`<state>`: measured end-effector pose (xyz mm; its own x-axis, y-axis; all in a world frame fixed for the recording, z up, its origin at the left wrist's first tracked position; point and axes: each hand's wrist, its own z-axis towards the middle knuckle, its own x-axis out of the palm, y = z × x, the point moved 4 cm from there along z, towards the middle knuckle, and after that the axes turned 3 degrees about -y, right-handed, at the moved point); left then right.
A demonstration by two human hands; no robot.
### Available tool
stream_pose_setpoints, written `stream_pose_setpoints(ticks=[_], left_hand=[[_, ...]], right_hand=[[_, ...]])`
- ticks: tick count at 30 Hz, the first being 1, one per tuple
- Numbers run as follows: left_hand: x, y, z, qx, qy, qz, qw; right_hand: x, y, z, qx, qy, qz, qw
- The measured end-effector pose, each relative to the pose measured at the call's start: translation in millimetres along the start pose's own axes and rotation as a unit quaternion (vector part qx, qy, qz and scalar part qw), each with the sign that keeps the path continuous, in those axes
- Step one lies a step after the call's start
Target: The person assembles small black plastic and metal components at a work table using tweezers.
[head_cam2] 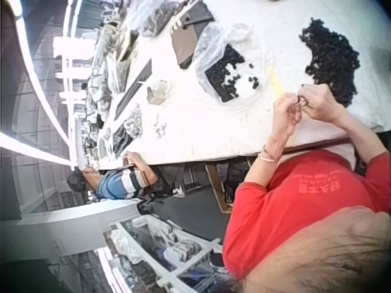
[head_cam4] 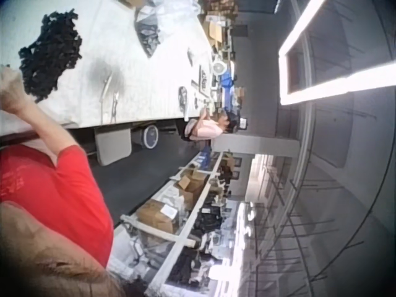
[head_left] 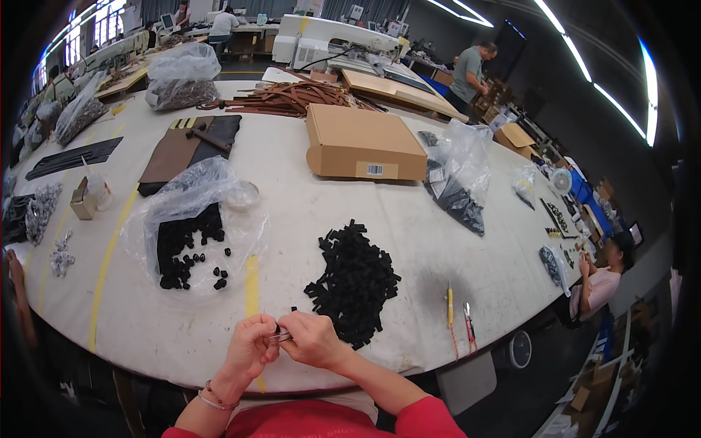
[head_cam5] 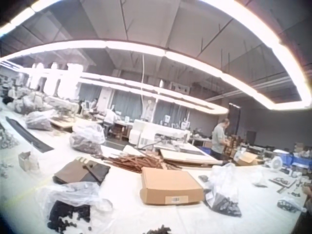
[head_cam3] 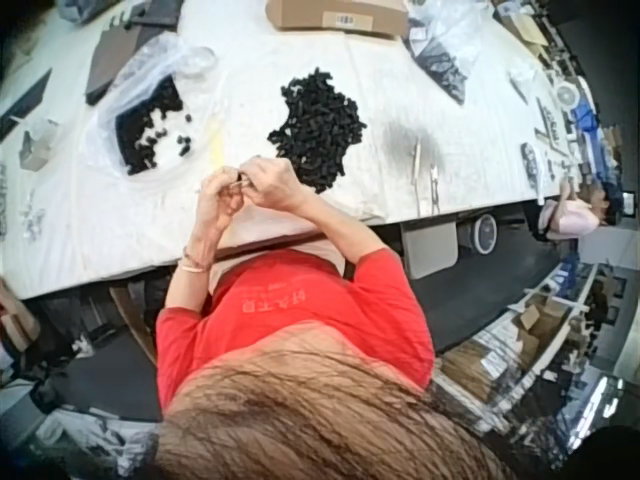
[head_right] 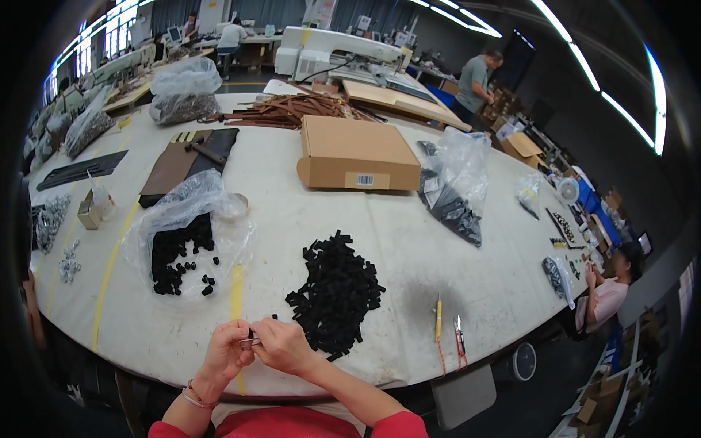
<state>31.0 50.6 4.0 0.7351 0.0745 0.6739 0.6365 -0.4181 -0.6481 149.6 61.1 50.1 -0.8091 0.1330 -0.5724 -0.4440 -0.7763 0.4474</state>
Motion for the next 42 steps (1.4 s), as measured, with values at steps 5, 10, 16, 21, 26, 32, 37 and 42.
stream_pose_setpoints(ticks=[5,10,16,21,26,32,37,42], left_hand=[[1,2,-2,-0.003,0.046,-0.046,0.998],[3,-3,-6,0.057,0.038,0.147,0.987],[3,-9,-11,0.042,0.052,0.204,0.977],[3,-13,-14,0.047,0.079,0.265,0.960],[17,-22,-20,0.348,0.006,0.592,0.727],[21,-24,-16,0.503,-0.062,0.590,0.628],[-6,-25,0,0.163,-0.022,0.172,0.971],[-9,-17,2,0.065,-0.017,0.071,0.995]], right_hand=[[5,-17,-3,0.191,0.006,0.228,0.955],[16,-32,-14,0.452,0.111,0.540,0.701],[26,-37,-30,0.479,0.201,0.604,0.605],[30,-30,-31,0.457,0.208,0.647,0.574],[23,-29,-17,0.311,0.095,0.367,0.872],[13,-13,0,0.320,0.047,0.247,0.913],[4,-14,-9,0.327,0.149,0.234,0.903],[12,-12,-7,0.291,0.248,0.202,0.901]])
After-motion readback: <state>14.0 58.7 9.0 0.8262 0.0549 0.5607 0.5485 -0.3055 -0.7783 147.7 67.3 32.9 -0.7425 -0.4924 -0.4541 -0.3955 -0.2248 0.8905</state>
